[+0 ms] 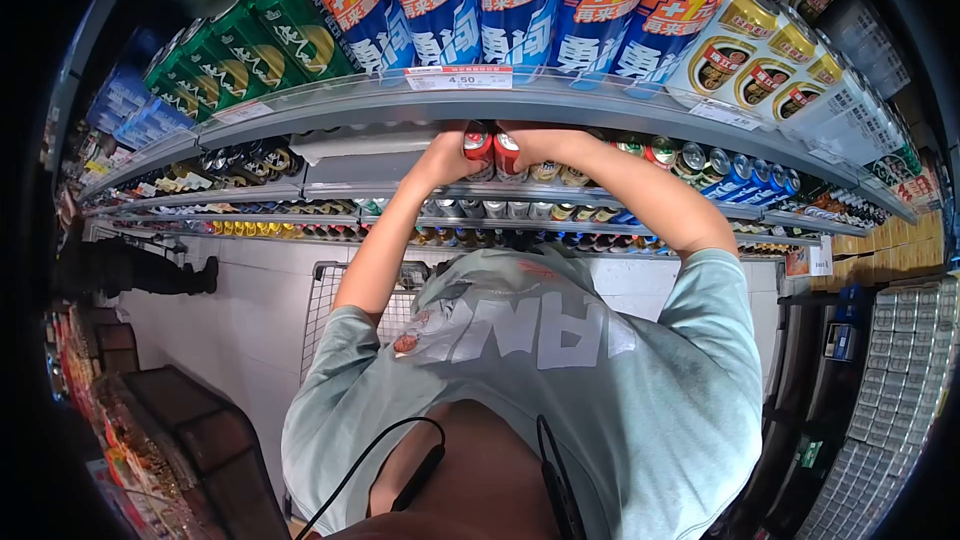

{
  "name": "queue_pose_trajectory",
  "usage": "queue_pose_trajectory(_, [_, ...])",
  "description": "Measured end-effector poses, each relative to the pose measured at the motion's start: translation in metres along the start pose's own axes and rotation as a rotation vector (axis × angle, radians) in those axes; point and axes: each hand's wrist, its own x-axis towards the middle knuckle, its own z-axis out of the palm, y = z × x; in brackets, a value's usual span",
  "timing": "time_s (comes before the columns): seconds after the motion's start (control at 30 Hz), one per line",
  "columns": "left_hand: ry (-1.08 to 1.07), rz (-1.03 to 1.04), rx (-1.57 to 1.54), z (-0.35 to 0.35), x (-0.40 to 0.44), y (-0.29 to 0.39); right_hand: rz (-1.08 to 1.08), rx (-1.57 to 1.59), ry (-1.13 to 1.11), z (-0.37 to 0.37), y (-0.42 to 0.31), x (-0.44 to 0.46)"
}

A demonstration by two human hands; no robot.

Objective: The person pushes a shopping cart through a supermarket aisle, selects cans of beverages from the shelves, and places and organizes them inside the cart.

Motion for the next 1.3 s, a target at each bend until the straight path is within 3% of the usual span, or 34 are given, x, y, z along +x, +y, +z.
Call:
queue_pose_trajectory(0.33, [0.087,-0.129,0.077,0.002,-0.036,0.007,-0.047,0.002,-0.061,-0.015,-0.011,-0.005])
queue_pose_trajectory(0.47, [0.227,-0.093,0.061,0.003,-0.055,0.004,-0.018,0.044,-0.058,-0.022,-0.021,-0.014])
queue_pose_trajectory(0.53, [0.286,-0.019,0.098,0.003,-0.066,0.01,0.092,0.209,-0.093,-0.025,-0.028,-0.024])
queue_pose_trajectory(0.7, [0.484,-0.049,0.182,0.003,-0.102,0.031,0.076,0.065,-0.015,-0.048,-0.053,-0.049])
queue_pose_trajectory(0.73, [0.549,-0.044,0.201,0.004,-0.111,0.036,-0.019,0.036,0.075,-0.048,-0.056,-0.053])
queue_pose_trajectory(0.87, [0.682,-0.228,0.126,0.011,-0.168,0.061,-0.109,0.087,0.07,-0.052,-0.077,-0.072])
queue_pose_trajectory(1.0, [0.659,-0.463,0.189,0.052,-0.256,0.069,-0.216,0.156,0.094,-0.024,-0.099,-0.095])
queue_pose_trajectory(1.13, [0.687,-0.587,0.261,0.109,-0.362,0.096,-0.314,0.166,-0.044,0.002,-0.134,-0.113])
queue_pose_trajectory(1.3, [0.918,-0.836,0.153,0.144,-0.473,0.151,-0.482,0.188,-0.126,0.031,-0.191,-0.121])
